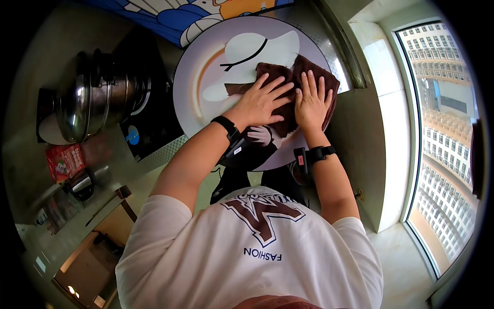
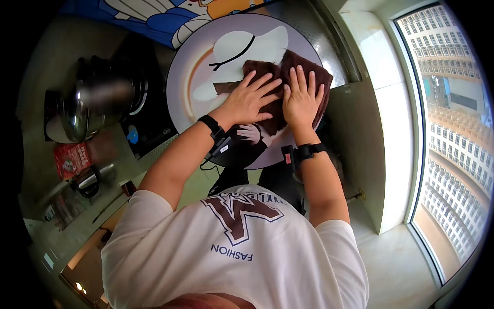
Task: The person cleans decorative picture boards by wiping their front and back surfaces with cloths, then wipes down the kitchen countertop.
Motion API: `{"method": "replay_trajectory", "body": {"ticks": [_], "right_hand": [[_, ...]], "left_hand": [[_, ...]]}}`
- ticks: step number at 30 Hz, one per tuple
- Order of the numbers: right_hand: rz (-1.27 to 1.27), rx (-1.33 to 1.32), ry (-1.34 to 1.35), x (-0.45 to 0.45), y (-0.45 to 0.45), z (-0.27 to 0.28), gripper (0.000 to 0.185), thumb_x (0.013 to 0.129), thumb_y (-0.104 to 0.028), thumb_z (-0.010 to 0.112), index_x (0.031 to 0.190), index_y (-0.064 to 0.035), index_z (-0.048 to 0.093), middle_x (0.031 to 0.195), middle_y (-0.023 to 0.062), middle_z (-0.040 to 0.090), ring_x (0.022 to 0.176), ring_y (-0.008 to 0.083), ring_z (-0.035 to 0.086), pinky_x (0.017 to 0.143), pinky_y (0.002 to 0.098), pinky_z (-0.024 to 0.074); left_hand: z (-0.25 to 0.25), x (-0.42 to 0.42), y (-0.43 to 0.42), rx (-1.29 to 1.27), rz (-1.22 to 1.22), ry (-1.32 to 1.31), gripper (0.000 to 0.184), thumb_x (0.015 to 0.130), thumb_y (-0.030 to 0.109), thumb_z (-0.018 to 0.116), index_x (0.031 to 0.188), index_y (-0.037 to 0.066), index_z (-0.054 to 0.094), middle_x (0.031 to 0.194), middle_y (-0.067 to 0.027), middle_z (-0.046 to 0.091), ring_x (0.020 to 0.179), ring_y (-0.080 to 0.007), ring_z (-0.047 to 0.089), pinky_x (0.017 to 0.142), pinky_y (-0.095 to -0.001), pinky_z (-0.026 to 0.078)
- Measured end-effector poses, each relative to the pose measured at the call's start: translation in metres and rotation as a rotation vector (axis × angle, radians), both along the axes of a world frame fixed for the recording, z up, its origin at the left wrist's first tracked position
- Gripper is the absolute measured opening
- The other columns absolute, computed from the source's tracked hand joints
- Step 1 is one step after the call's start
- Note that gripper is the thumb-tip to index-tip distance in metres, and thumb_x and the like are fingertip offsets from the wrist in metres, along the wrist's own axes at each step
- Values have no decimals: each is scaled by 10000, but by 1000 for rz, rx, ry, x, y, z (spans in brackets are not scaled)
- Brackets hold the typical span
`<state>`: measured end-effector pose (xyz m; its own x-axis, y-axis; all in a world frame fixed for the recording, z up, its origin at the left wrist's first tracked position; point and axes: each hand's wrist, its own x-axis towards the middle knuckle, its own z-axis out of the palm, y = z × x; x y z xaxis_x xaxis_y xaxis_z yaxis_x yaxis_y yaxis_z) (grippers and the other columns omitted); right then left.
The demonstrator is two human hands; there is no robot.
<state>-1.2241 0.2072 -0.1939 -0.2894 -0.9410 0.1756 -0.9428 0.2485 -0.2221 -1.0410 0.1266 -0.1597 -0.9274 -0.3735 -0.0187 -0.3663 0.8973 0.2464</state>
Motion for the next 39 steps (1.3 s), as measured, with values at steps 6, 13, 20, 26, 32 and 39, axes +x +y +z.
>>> {"method": "replay_trajectory", "body": {"ticks": [6,13,20,26,32,39], "right_hand": [[-62,127,57,7,-4,6,681,971,-563,504,1559,-237,392,1646,-18,316,1525,305,244,1201,632,132],[-91,107,71,9,-7,0,705,959,-572,506,1564,-230,383,1653,5,303,1530,321,230,1191,662,125],[60,115,-24,64,2,11,688,952,-506,548,1543,-178,419,1642,33,324,1515,317,250,1211,619,128],[770,52,-169,64,51,8,681,922,-535,598,1501,-196,482,1571,19,442,1490,275,329,1236,518,180],[67,-4,-30,-38,69,4,768,881,-421,709,1509,-84,423,1580,129,400,1452,359,355,1185,511,285],[-640,-52,-816,-18,72,-3,702,906,-416,742,1358,75,525,1285,273,624,1202,369,605,1020,404,468]], "left_hand": [[-9,36,-56,-213,454,-59,763,914,579,600,1529,156,440,1647,-123,296,1529,-319,238,1222,-551,186],[-16,177,13,-207,838,-53,772,939,491,617,1560,111,360,1647,-177,265,1526,-376,216,1219,-571,167],[-21,181,109,-115,928,-162,790,950,454,609,1569,62,313,1655,-235,182,1515,-448,178,1209,-593,183],[-24,186,110,-120,900,-166,792,980,467,568,1589,67,257,1663,-231,143,1526,-441,142,1212,-592,180],[-24,183,112,-131,919,-179,792,984,479,558,1589,62,261,1663,-231,145,1526,-437,147,1217,-584,178],[-24,185,110,-129,911,-139,790,985,473,558,1590,59,266,1662,-239,146,1528,-436,141,1219,-577,168]]}}
